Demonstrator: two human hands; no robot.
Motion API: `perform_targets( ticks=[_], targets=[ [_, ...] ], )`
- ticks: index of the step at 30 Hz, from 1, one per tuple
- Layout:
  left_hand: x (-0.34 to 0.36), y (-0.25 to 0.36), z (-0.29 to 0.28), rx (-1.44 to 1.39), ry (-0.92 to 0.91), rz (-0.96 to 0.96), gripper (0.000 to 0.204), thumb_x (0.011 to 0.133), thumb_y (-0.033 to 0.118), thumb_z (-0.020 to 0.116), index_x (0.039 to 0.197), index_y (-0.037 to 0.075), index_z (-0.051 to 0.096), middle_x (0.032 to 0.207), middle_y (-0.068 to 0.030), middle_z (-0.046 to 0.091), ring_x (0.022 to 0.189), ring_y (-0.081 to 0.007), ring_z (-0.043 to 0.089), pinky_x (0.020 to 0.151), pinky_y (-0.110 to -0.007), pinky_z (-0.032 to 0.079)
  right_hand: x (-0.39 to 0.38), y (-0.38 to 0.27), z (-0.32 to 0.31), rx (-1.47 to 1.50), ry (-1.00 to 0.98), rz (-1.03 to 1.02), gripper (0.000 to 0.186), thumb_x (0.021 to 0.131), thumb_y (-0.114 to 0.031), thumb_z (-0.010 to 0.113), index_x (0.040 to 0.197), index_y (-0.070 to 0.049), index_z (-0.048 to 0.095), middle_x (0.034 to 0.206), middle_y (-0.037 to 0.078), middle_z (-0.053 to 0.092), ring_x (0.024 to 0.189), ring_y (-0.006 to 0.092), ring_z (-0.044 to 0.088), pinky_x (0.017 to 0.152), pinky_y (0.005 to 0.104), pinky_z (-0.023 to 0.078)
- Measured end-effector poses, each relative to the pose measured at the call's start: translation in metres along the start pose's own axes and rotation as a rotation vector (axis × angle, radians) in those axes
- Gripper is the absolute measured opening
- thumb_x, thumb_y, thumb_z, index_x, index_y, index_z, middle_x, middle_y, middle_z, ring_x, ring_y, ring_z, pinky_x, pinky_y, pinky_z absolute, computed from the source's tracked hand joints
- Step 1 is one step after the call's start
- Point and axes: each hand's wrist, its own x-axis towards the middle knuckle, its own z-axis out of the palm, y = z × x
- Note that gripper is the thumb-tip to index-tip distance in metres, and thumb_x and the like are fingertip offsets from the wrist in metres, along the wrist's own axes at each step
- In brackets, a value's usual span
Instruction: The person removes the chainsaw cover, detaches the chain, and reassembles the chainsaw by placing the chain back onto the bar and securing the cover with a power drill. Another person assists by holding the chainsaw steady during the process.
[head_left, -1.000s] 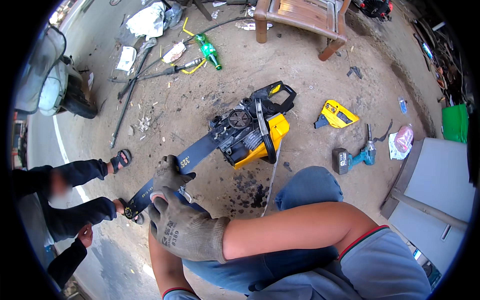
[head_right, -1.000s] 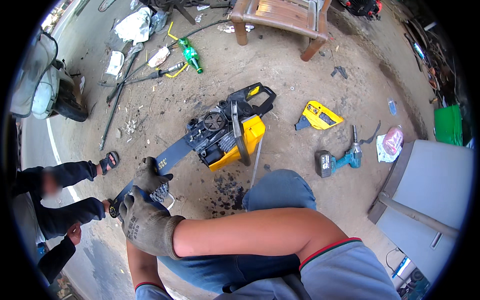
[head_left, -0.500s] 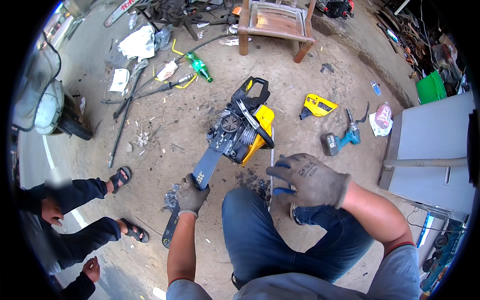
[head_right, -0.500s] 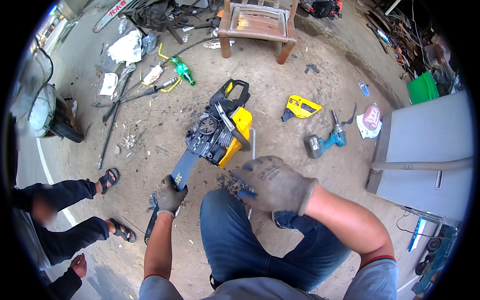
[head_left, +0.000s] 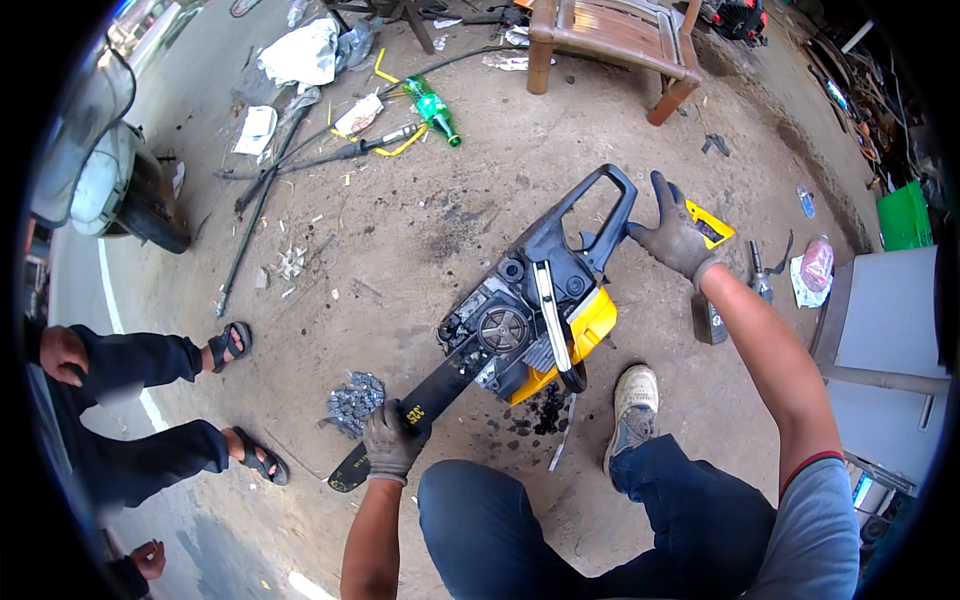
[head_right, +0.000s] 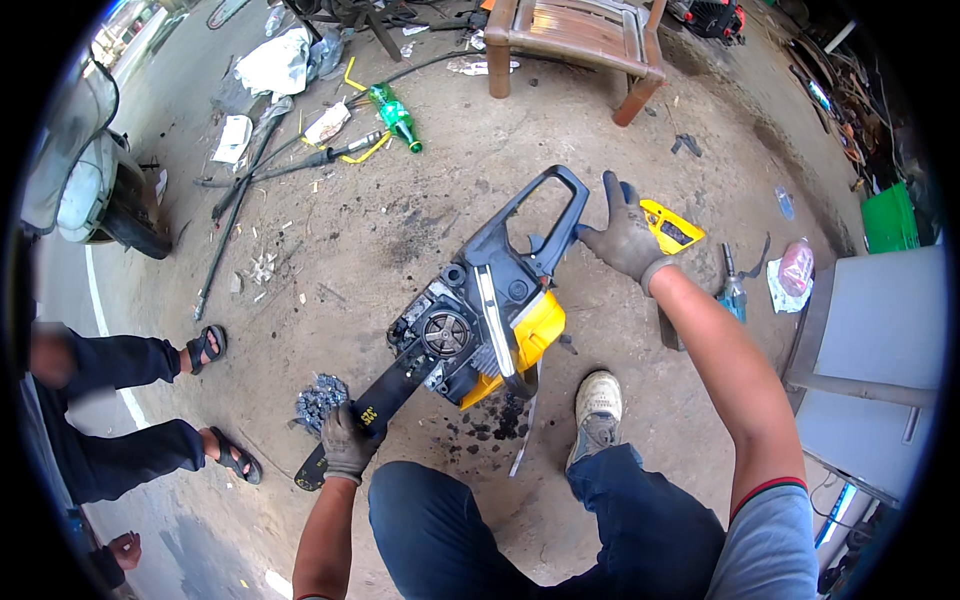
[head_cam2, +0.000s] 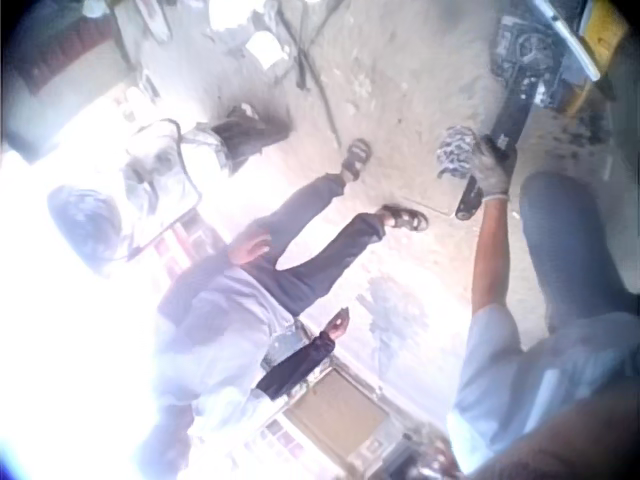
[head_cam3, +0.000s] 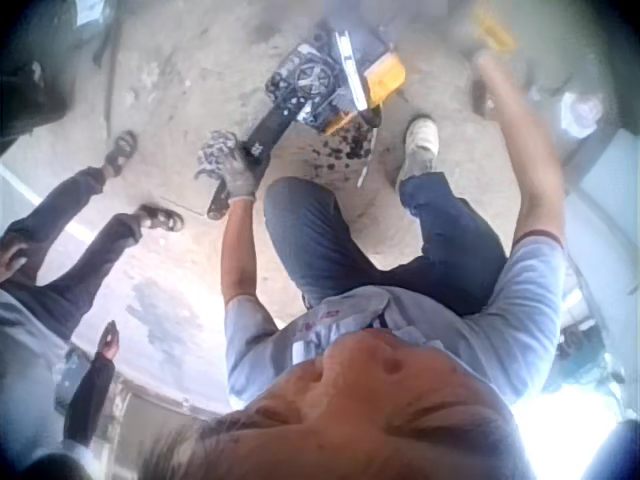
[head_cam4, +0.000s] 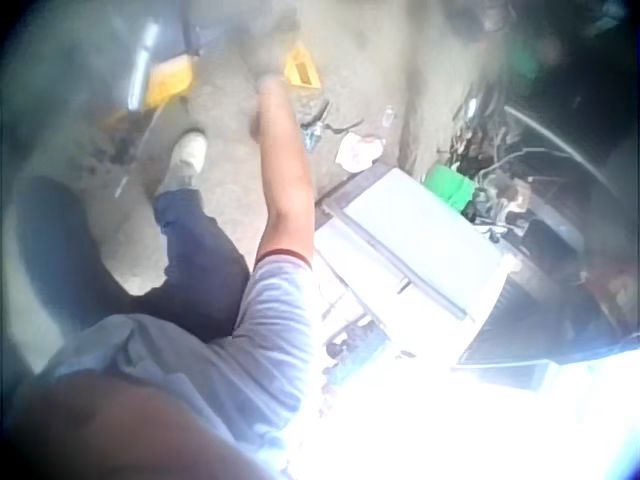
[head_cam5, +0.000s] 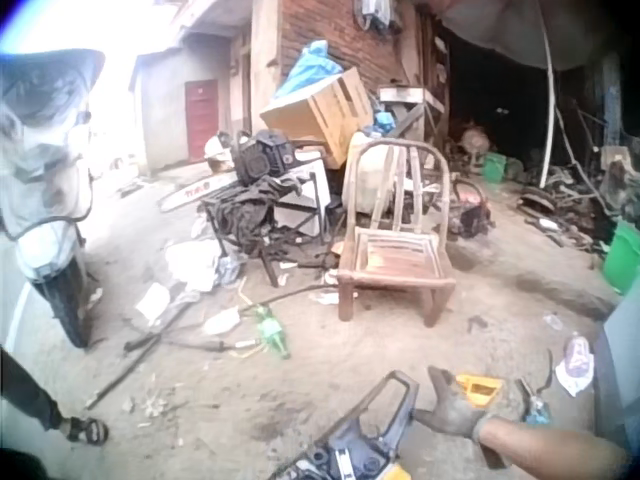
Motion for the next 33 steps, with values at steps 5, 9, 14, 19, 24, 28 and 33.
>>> perform_targets(
  ticks=[5,9,14,19,24,28,33],
  targets=[
    [-0.018,-0.002,0.009,0.014,0.047,0.009,0.064,0.064,0.035,0.084,0.112,0.004,0.056,0.091,-0.0144,0.058,0.083,-0.0346,0.058,0.073,-0.047,0.048,0.029,0.011,-0.003,0.116,-0.268,-0.065,0.079,0.077,-0.02,0.068,0.147,-0.004,0.035,0.11,0.028,0.066,0.111,0.0368,0.064,0.097,0.0431,0.048],
    [-0.029,0.003,0.017,0.017,0.047,0.027,0.065,0.064,0.037,0.084,0.114,0.005,0.058,0.087,-0.0121,0.058,0.076,-0.0319,0.058,0.067,-0.046,0.046,0.023,0.026,0.021,-0.433,-0.256,-0.134,0.038,0.082,-0.014,0.06,0.117,0.002,0.058,0.082,0.018,0.068,0.075,0.0294,0.07,0.069,0.0382,0.055],
    [-0.036,0.009,0.014,0.087,0.091,0.099,0.066,0.065,0.04,0.083,0.115,0.006,0.058,0.083,-0.0081,0.057,0.073,-0.0281,0.057,0.064,-0.045,0.045,0.018,0.026,-0.012,1.0,-0.039,0.232,0.044,0.089,0.0,0.047,0.131,-0.001,0.056,0.114,0.013,0.066,0.101,0.0201,0.067,0.076,0.0294,0.058],
    [-0.024,0.012,0.006,0.107,0.067,0.139,0.065,0.065,0.043,0.082,0.115,0.007,0.059,0.086,-0.0074,0.06,0.074,-0.0264,0.059,0.065,-0.044,0.044,0.008,0.013,-0.011,0.042,-0.089,-0.493,0.055,0.072,0.007,0.055,0.125,-0.007,0.06,0.12,0.016,0.062,0.107,0.0274,0.064,0.094,0.034,0.05],
    [-0.008,0.013,0.002,0.08,0.027,0.218,0.062,0.065,0.042,0.081,0.113,0.008,0.062,0.087,-0.0078,0.06,0.073,-0.0262,0.059,0.065,-0.044,0.045,0.0,0.036,0.01,0.232,-0.048,-0.219,0.038,0.076,0.008,0.059,0.112,-0.004,0.066,0.099,0.011,0.068,0.096,0.0223,0.065,0.09,0.0321,0.049],
    [0.0,0.016,0.003,0.076,0.044,0.276,0.061,0.067,0.043,0.08,0.114,0.008,0.062,0.086,-0.0082,0.061,0.072,-0.0262,0.06,0.064,-0.044,0.044,0.0,0.06,0.017,0.257,-0.014,-0.253,0.035,0.081,0.004,0.064,0.114,-0.005,0.067,0.1,0.01,0.068,0.096,0.0205,0.064,0.09,0.0304,0.048],
    [0.009,0.015,-0.004,0.085,0.035,0.308,0.06,0.071,0.045,0.077,0.115,0.007,0.062,0.085,-0.0075,0.061,0.069,-0.0258,0.06,0.062,-0.043,0.045,0.004,0.08,0.036,0.324,0.083,-0.288,0.034,0.08,0.004,0.065,0.112,-0.007,0.07,0.104,0.009,0.069,0.1,0.0209,0.064,0.094,0.0299,0.047]
  ],
)
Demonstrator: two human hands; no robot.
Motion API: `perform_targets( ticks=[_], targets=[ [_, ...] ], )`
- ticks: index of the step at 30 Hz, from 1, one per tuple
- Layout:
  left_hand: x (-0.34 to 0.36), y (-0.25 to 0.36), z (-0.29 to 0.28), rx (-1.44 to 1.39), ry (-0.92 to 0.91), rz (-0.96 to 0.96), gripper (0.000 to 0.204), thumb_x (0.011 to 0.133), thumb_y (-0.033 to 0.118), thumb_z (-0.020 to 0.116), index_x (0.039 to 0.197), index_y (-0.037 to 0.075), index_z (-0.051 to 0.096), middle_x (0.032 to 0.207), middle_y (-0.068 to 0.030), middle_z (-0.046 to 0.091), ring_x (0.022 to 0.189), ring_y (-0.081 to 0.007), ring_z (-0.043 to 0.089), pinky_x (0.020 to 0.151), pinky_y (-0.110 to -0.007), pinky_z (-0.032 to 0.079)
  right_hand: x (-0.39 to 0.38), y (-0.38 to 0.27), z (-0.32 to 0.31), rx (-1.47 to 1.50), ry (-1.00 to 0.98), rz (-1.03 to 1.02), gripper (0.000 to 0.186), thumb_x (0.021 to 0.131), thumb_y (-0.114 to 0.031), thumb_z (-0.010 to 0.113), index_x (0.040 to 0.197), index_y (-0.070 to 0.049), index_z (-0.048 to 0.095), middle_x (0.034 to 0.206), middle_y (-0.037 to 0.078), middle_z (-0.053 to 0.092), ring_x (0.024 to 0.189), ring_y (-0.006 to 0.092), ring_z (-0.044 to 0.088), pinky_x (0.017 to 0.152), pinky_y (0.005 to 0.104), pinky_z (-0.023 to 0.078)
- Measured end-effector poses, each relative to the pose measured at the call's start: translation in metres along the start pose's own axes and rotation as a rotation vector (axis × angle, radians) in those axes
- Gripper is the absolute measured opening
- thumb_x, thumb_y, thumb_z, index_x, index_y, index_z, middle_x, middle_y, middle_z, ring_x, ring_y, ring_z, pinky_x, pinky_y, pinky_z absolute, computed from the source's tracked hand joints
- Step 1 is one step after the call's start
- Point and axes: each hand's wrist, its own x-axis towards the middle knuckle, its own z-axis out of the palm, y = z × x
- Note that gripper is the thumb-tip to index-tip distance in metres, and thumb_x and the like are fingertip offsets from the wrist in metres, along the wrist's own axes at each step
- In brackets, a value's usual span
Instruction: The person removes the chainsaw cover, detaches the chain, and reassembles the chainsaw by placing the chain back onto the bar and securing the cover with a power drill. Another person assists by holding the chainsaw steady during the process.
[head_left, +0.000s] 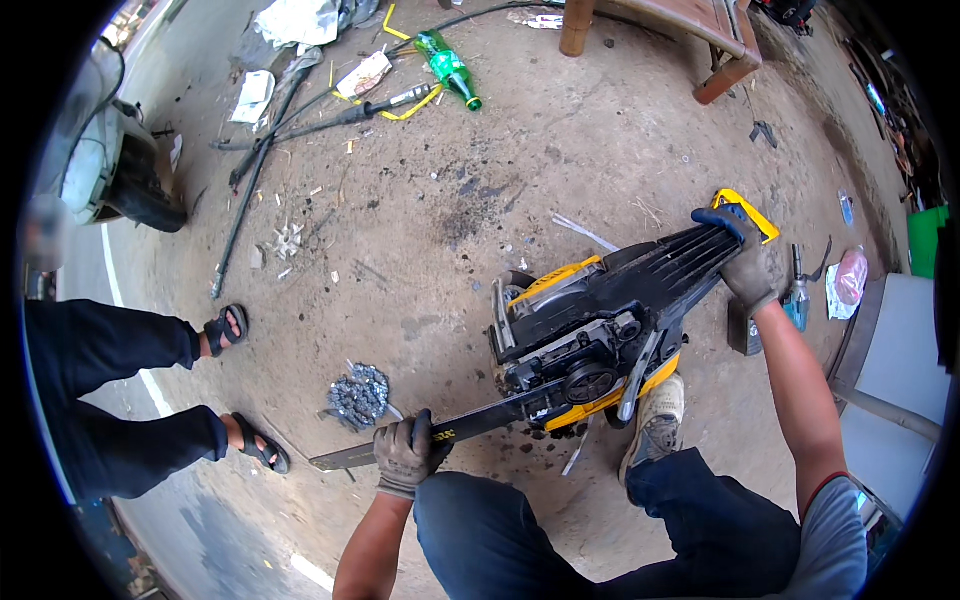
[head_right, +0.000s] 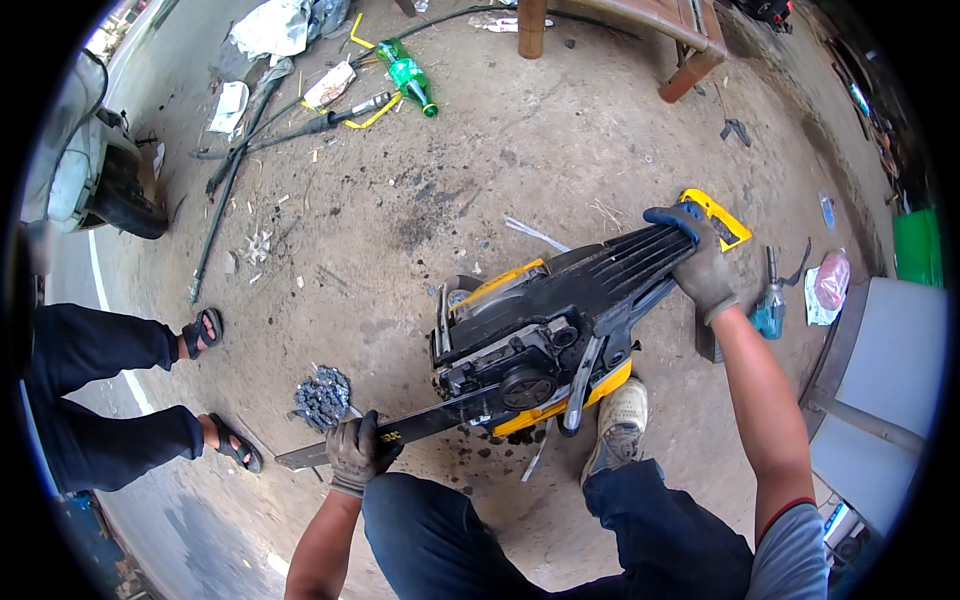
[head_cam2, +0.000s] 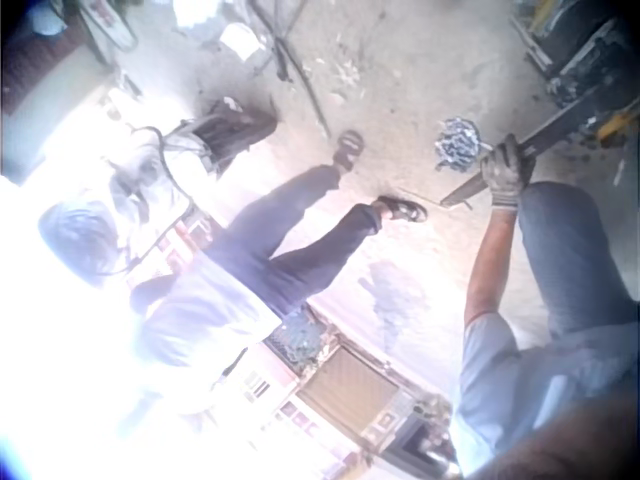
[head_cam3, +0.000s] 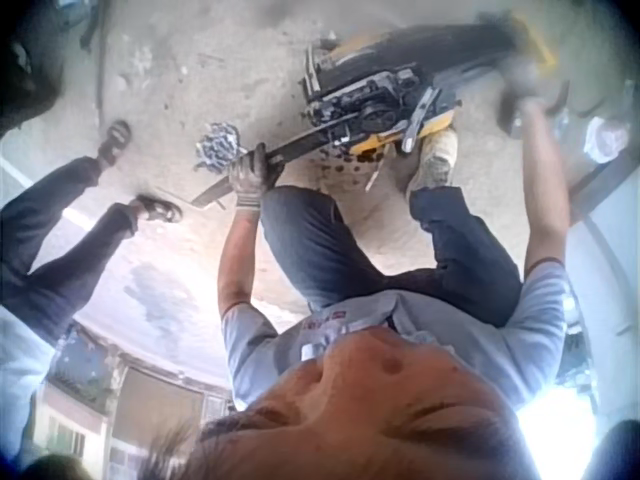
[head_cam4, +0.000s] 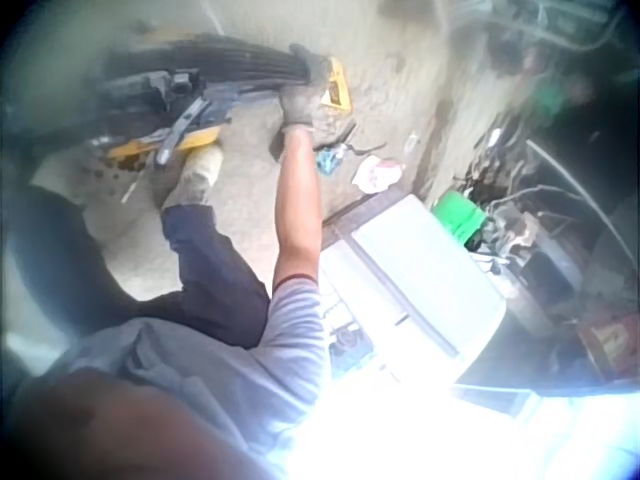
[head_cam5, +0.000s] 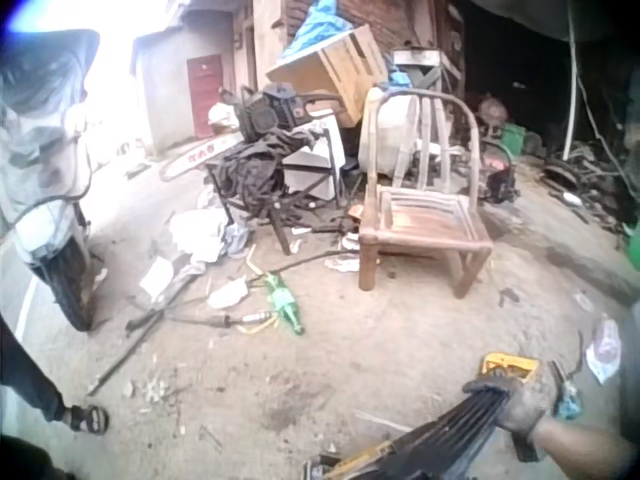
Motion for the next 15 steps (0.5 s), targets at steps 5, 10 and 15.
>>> perform_targets(
  ticks=[5,10,15],
  targets=[
    [0.009,-0.004,-0.01,-0.008,-0.008,0.057,0.06,0.073,0.045,0.076,0.117,0.008,0.062,0.084,-0.0071,0.061,0.066,-0.0243,0.059,0.06,-0.041,0.046,-0.003,0.024,0.011,-0.051,0.157,-0.034,0.031,0.079,0.003,0.065,0.107,-0.008,0.073,0.103,0.008,0.07,0.101,0.0222,0.065,0.094,0.0314,0.048],
    [0.017,-0.002,-0.018,0.014,-0.011,0.084,0.058,0.072,0.044,0.077,0.116,0.007,0.063,0.081,-0.007,0.061,0.064,-0.024,0.059,0.059,-0.04,0.046,-0.002,0.036,0.013,-0.04,0.176,-0.018,0.028,0.08,0.001,0.064,0.105,-0.009,0.073,0.103,0.008,0.071,0.101,0.0227,0.065,0.094,0.0323,0.048],
    [0.019,0.001,-0.019,-0.003,-0.022,0.059,0.058,0.072,0.043,0.078,0.114,0.006,0.065,0.08,-0.007,0.06,0.064,-0.0242,0.059,0.06,-0.04,0.047,-0.002,0.037,0.015,-0.054,0.193,-0.04,0.028,0.081,0.002,0.064,0.105,-0.008,0.073,0.104,0.007,0.071,0.1,0.0225,0.065,0.094,0.0319,0.048]
  ],
)
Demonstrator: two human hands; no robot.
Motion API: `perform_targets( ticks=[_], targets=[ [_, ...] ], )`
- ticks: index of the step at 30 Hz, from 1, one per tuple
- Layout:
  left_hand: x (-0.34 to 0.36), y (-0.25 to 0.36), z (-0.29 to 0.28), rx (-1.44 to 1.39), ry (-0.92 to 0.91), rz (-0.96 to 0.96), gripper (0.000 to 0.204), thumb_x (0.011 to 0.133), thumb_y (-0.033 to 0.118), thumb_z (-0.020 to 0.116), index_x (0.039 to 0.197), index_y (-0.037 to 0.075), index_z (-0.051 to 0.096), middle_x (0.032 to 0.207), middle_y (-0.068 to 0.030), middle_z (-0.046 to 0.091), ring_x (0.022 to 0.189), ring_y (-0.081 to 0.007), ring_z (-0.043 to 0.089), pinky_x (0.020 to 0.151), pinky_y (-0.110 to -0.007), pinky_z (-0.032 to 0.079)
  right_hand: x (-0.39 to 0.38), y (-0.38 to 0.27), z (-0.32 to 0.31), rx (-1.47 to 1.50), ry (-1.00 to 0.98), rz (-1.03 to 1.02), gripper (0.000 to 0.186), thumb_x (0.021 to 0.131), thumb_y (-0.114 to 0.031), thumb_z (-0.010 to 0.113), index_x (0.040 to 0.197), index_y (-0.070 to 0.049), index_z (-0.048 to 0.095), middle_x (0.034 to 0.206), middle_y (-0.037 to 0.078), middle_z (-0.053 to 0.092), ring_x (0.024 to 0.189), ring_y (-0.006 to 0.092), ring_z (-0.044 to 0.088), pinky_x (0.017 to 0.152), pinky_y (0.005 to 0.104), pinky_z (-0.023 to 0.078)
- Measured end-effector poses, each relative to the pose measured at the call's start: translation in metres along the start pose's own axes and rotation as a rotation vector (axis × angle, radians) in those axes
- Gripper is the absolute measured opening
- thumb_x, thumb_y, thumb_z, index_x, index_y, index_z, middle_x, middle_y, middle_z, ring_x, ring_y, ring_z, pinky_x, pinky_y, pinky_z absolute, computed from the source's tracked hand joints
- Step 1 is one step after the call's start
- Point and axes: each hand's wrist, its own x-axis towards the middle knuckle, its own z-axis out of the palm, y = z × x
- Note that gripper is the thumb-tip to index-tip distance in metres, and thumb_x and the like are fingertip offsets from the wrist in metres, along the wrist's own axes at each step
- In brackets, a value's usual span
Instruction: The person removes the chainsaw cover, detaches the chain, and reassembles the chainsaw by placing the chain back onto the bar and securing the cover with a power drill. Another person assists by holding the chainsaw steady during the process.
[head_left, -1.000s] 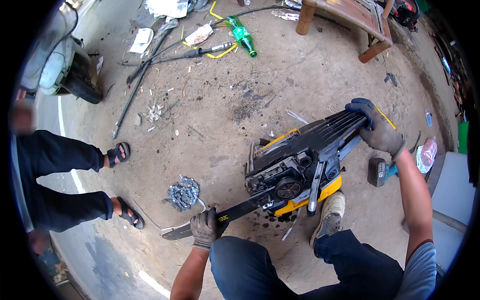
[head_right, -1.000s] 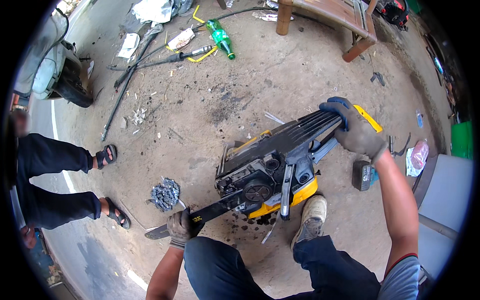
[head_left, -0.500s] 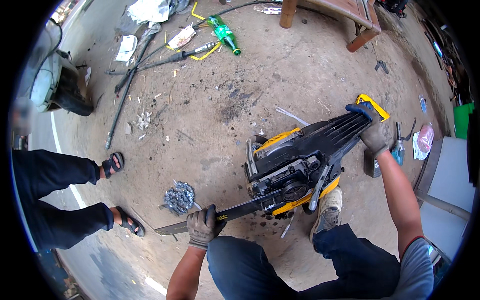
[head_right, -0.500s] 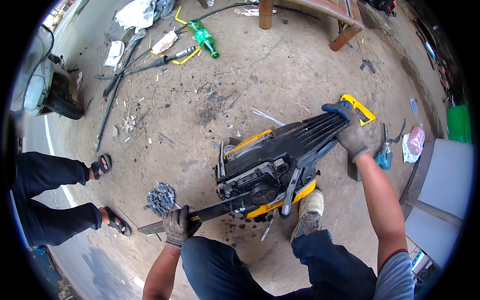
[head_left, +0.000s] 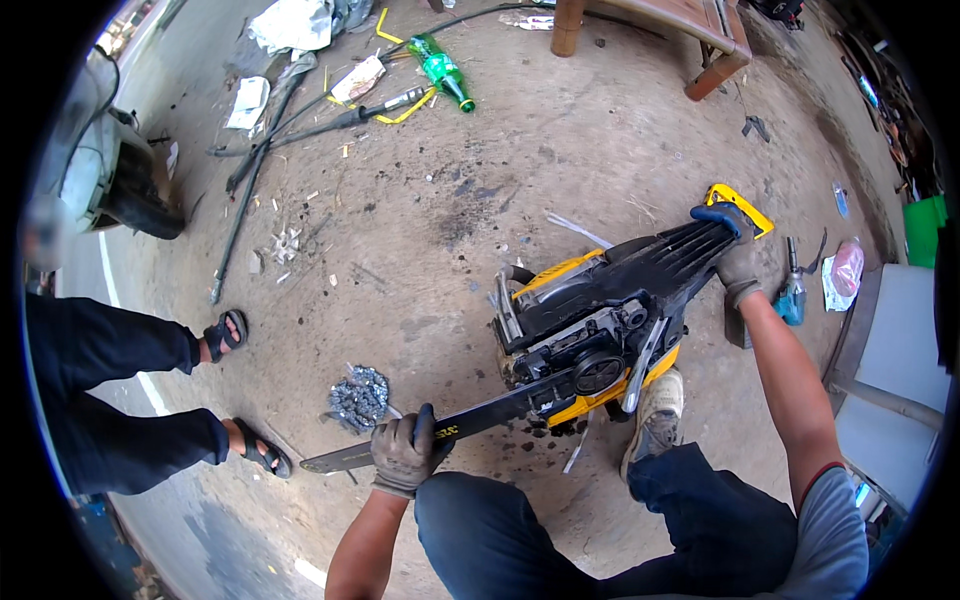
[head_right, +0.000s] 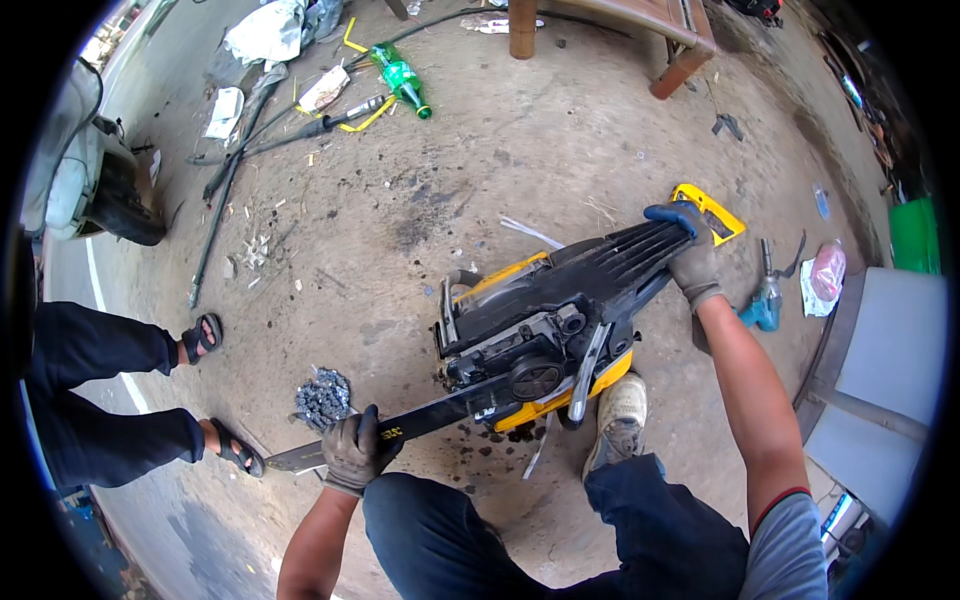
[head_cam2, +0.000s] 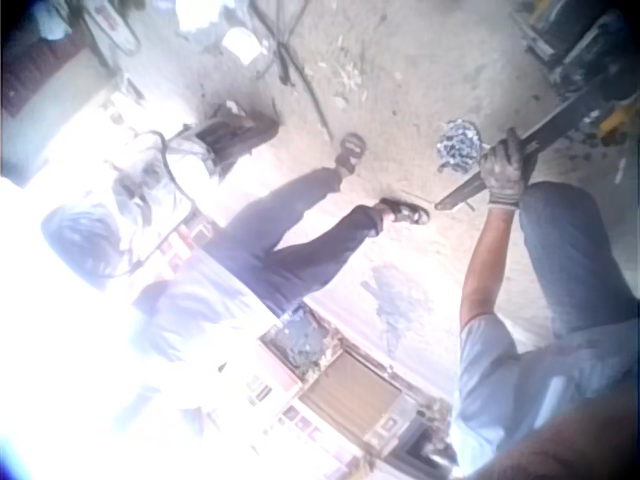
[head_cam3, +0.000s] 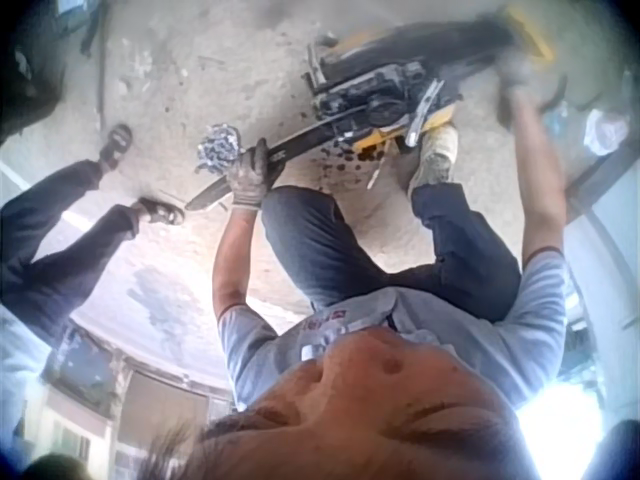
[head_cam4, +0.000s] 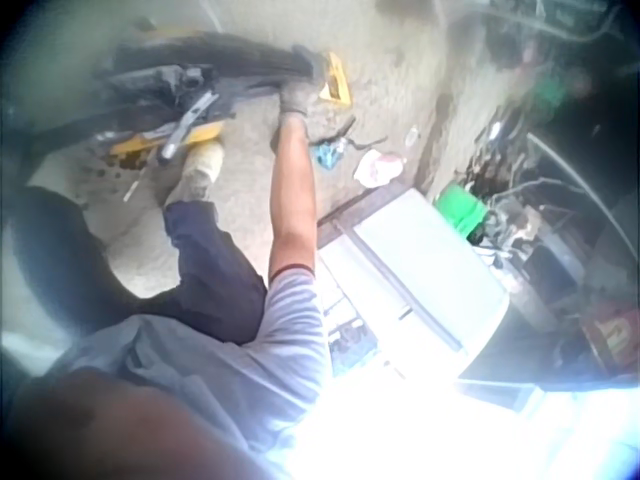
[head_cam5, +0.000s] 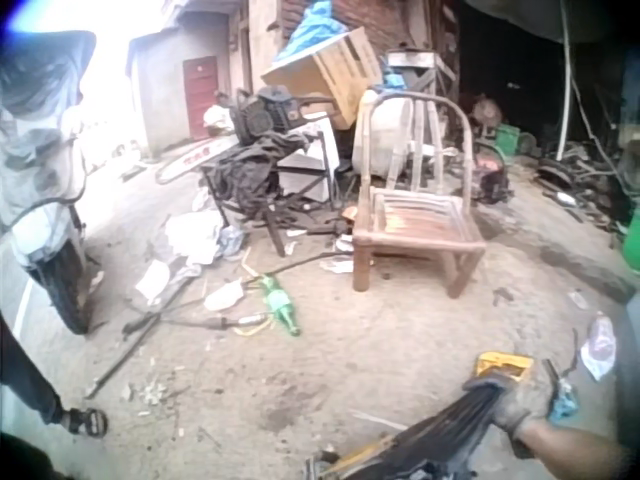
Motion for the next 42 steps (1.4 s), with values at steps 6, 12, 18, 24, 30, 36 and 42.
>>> perform_targets(
  ticks=[6,12,18,24,30,36,42],
  targets=[
    [-0.002,-0.002,0.002,0.008,-0.001,0.015,0.06,0.07,0.043,0.079,0.114,0.005,0.064,0.083,-0.0081,0.06,0.068,-0.0249,0.059,0.061,-0.04,0.047,-0.001,-0.001,0.002,0.017,0.02,0.001,0.026,0.08,0.003,0.064,0.103,-0.007,0.073,0.103,0.007,0.07,0.1,0.0213,0.065,0.094,0.0318,0.048],
    [-0.004,-0.001,0.003,-0.003,-0.01,-0.006,0.067,0.067,0.04,0.082,0.12,0.006,0.06,0.086,-0.0096,0.059,0.071,-0.0271,0.058,0.061,-0.042,0.046,0.002,-0.001,0.006,0.003,0.045,0.005,0.027,0.079,0.001,0.064,0.102,-0.009,0.073,0.099,0.008,0.07,0.096,0.0251,0.065,0.091,0.033,0.049],
    [0.0,0.0,0.005,0.003,-0.02,-0.027,0.073,0.066,0.038,0.082,0.124,0.005,0.053,0.086,-0.0123,0.057,0.072,-0.0327,0.058,0.062,-0.045,0.047,0.017,-0.014,0.011,-0.042,-0.019,0.089,0.037,0.078,-0.002,0.065,0.113,-0.012,0.069,0.105,0.012,0.066,0.099,0.0301,0.063,0.092,0.0366,0.048],
    [0.02,0.0,-0.007,-0.038,-0.074,-0.146,0.073,0.065,0.035,0.082,0.125,0.005,0.053,0.092,-0.0158,0.058,0.078,-0.0352,0.06,0.067,-0.046,0.05,0.043,-0.043,0.033,-0.273,-0.041,0.342,0.081,0.084,-0.022,0.066,0.155,-0.019,0.026,0.147,0.031,0.036,0.138,0.0457,0.036,0.116,0.0461,0.031],
    [0.054,-0.011,-0.027,-0.179,-0.308,-0.318,0.073,0.068,0.027,0.081,0.127,0.003,0.046,0.11,-0.0209,0.059,0.094,-0.0415,0.062,0.081,-0.049,0.051,0.039,-0.083,0.041,-0.109,-0.063,0.424,0.07,0.09,-0.039,0.061,0.15,-0.014,0.035,0.147,0.029,0.039,0.135,0.0445,0.04,0.113,0.0472,0.034],
    [0.103,-0.022,-0.043,-0.413,-0.344,-0.488,0.063,0.068,0.024,0.079,0.12,0.003,0.051,0.101,-0.0209,0.062,0.089,-0.0388,0.064,0.076,-0.046,0.052,0.013,-0.117,0.036,0.023,0.021,0.163,0.051,0.094,-0.04,0.059,0.134,-0.008,0.056,0.137,0.025,0.052,0.132,0.0419,0.046,0.111,0.0457,0.038],
    [0.145,-0.023,-0.058,-0.403,-0.454,-0.489,0.063,0.071,0.023,0.079,0.122,-0.002,0.05,0.098,-0.0193,0.065,0.083,-0.0303,0.063,0.074,-0.041,0.051,-0.01,-0.114,0.035,0.202,-0.133,0.288,0.046,0.098,-0.041,0.054,0.131,-0.008,0.057,0.131,0.022,0.057,0.118,0.0395,0.059,0.101,0.0431,0.046]
  ],
)
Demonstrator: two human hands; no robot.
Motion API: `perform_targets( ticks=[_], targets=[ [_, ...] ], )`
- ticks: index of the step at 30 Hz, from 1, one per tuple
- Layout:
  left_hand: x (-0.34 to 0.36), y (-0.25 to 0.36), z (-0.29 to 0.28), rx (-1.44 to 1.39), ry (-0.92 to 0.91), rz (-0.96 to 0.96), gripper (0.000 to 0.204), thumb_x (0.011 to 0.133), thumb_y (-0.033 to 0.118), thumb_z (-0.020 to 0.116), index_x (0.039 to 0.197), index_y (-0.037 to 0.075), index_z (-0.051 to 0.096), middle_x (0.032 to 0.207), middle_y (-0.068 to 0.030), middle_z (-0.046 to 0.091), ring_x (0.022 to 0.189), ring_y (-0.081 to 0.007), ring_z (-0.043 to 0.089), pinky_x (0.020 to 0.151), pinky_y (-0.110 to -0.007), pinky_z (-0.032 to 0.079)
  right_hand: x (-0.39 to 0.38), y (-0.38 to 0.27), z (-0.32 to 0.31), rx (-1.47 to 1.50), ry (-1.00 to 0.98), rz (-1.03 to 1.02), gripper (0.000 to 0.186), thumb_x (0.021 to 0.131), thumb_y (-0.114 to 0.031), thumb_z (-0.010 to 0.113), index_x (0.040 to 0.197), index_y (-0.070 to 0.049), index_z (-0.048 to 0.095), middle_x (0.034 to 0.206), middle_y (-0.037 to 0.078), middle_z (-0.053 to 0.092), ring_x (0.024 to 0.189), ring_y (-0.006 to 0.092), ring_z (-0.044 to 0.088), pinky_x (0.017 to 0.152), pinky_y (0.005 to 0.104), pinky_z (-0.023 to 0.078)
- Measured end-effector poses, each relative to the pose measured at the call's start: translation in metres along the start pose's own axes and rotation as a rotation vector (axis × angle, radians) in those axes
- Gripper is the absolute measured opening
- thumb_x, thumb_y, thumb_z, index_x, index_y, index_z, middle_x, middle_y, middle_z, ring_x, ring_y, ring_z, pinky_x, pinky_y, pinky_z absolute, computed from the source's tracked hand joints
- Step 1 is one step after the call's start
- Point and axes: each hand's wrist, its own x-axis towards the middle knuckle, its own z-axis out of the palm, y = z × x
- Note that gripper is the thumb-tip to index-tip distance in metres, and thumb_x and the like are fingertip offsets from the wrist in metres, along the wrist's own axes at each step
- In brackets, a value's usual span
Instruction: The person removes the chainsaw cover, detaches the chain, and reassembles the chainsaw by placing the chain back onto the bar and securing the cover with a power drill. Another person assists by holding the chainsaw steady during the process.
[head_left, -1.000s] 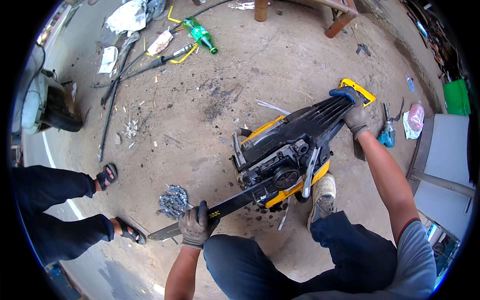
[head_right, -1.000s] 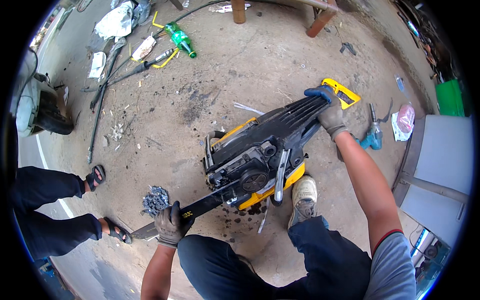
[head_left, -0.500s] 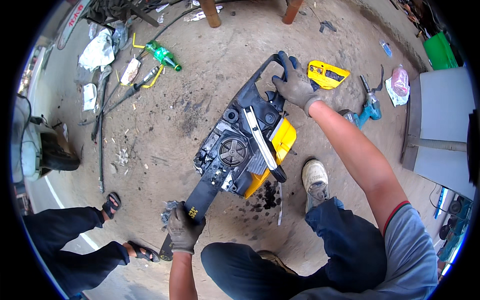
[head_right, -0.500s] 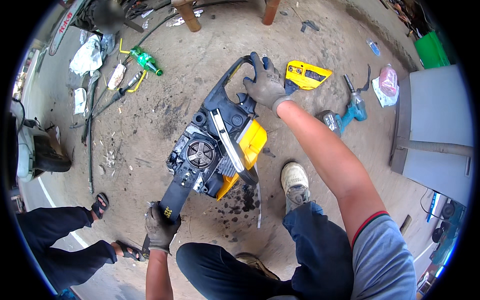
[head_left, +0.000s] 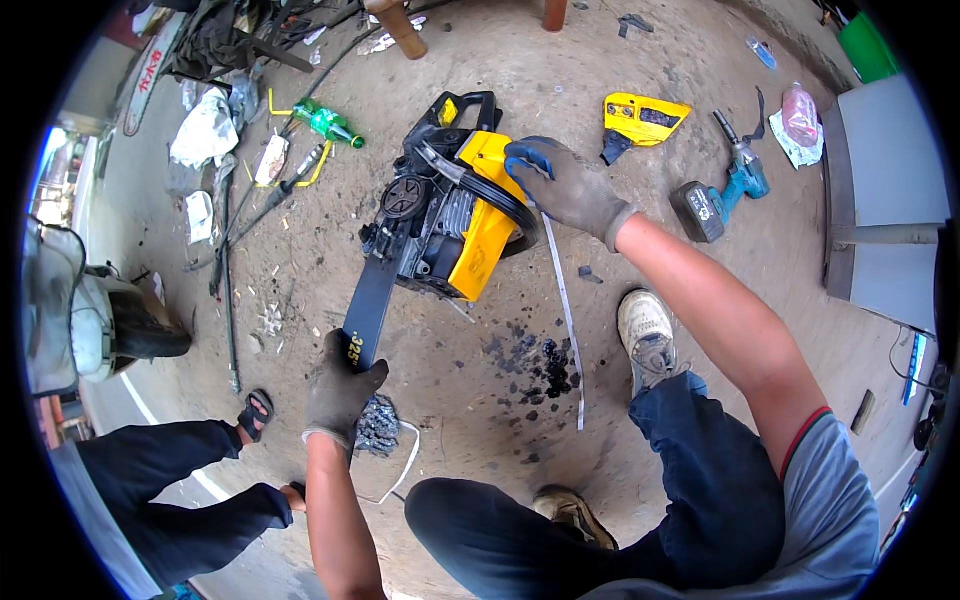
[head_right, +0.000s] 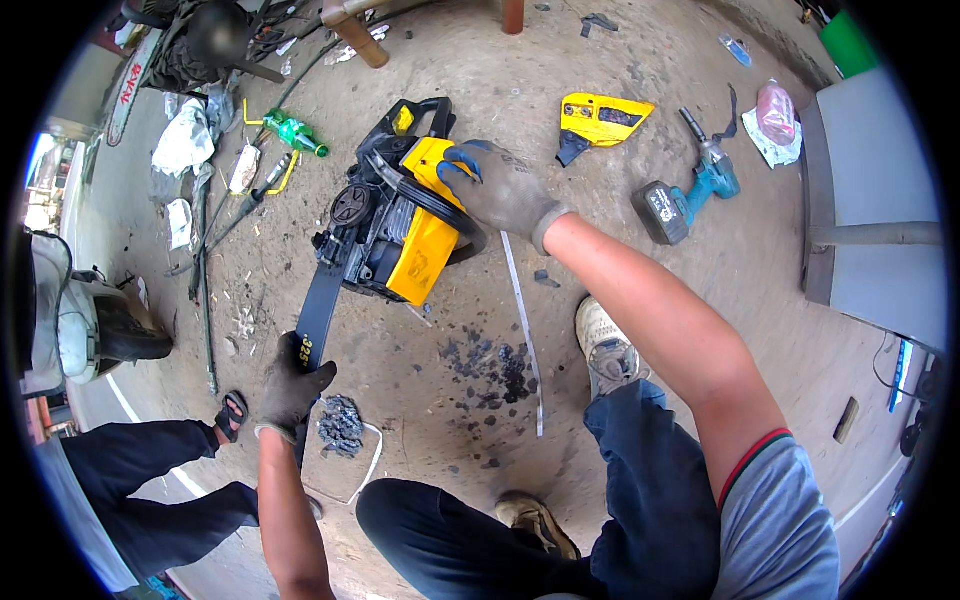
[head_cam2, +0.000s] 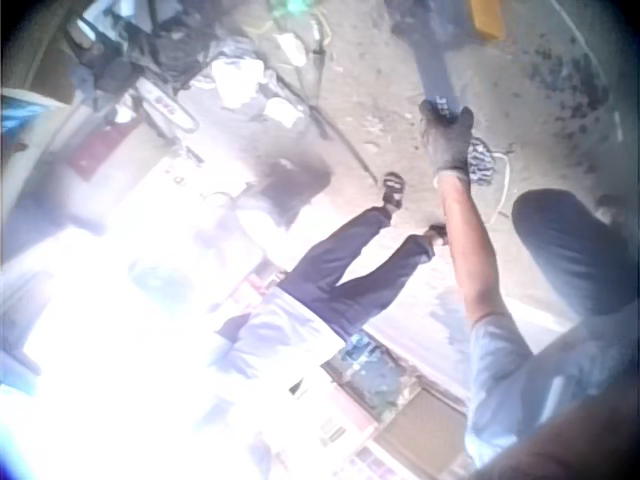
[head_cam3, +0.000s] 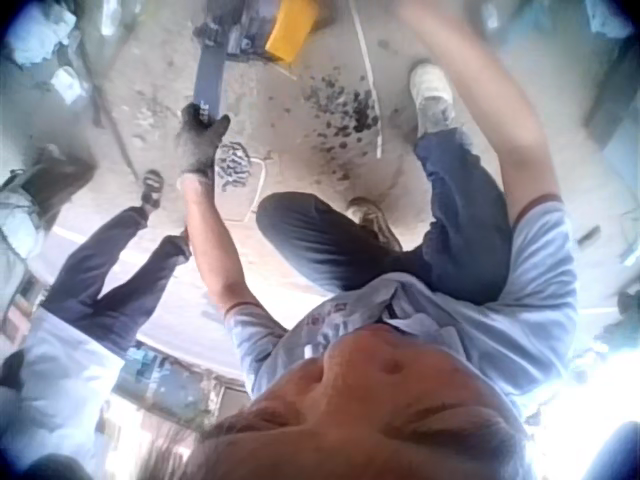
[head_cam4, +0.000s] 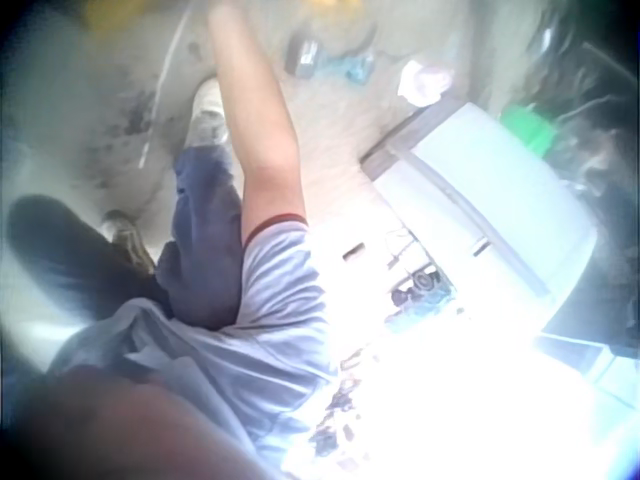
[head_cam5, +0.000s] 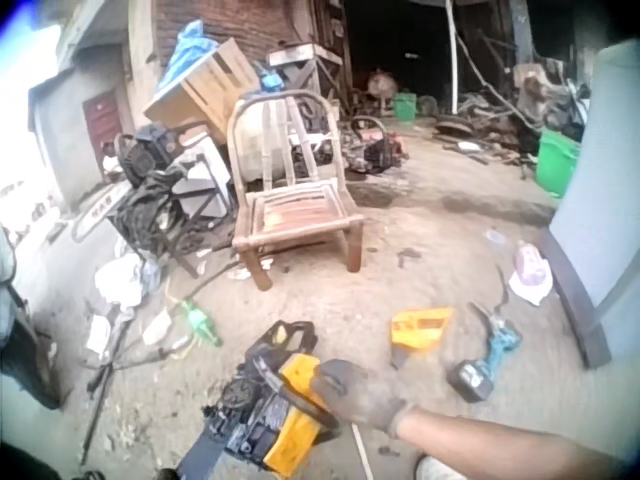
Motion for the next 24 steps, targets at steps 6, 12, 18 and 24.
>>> perform_targets(
  ticks=[6,12,18,24],
  targets=[
    [0.004,0.006,-0.005,-0.08,-0.113,-0.09,0.067,0.076,0.019,0.08,0.129,-0.005,0.047,0.112,-0.0149,0.064,0.097,-0.0192,0.06,0.084,-0.034,0.051,-0.019,0.007,-0.002,0.171,-0.141,0.048,0.048,0.098,-0.039,0.054,0.135,-0.009,0.054,0.132,0.02,0.058,0.118,0.0359,0.06,0.1,0.0409,0.047],
    [0.009,-0.006,0.003,-0.134,-0.062,-0.058,0.075,0.078,0.017,0.081,0.137,-0.007,0.041,0.122,-0.0131,0.059,0.104,-0.0171,0.056,0.09,-0.03,0.048,-0.033,-0.013,-0.007,-0.128,-0.113,-0.196,0.063,0.095,-0.044,0.058,0.141,-0.002,0.046,0.13,0.024,0.057,0.119,0.0383,0.057,0.104,0.0422,0.044],
    [0.014,-0.017,0.008,-0.22,-0.012,-0.039,0.077,0.076,0.032,0.081,0.135,-0.002,0.044,0.117,-0.0193,0.065,0.104,-0.0255,0.063,0.09,-0.036,0.049,-0.027,-0.032,0.006,-0.255,-0.149,-0.163,0.056,0.091,-0.038,0.062,0.131,-0.001,0.05,0.111,0.022,0.064,0.104,0.0367,0.063,0.09,0.044,0.05],
    [0.01,-0.009,0.004,-0.124,-0.046,-0.103,0.084,0.075,0.037,0.081,0.14,0.0,0.041,0.126,-0.0232,0.061,0.112,-0.0329,0.062,0.094,-0.039,0.048,-0.028,-0.037,0.007,-0.37,-0.209,-0.116,0.042,0.09,-0.032,0.061,0.114,0.002,0.055,0.101,0.02,0.068,0.093,0.0348,0.068,0.08,0.0431,0.054]
  ],
)
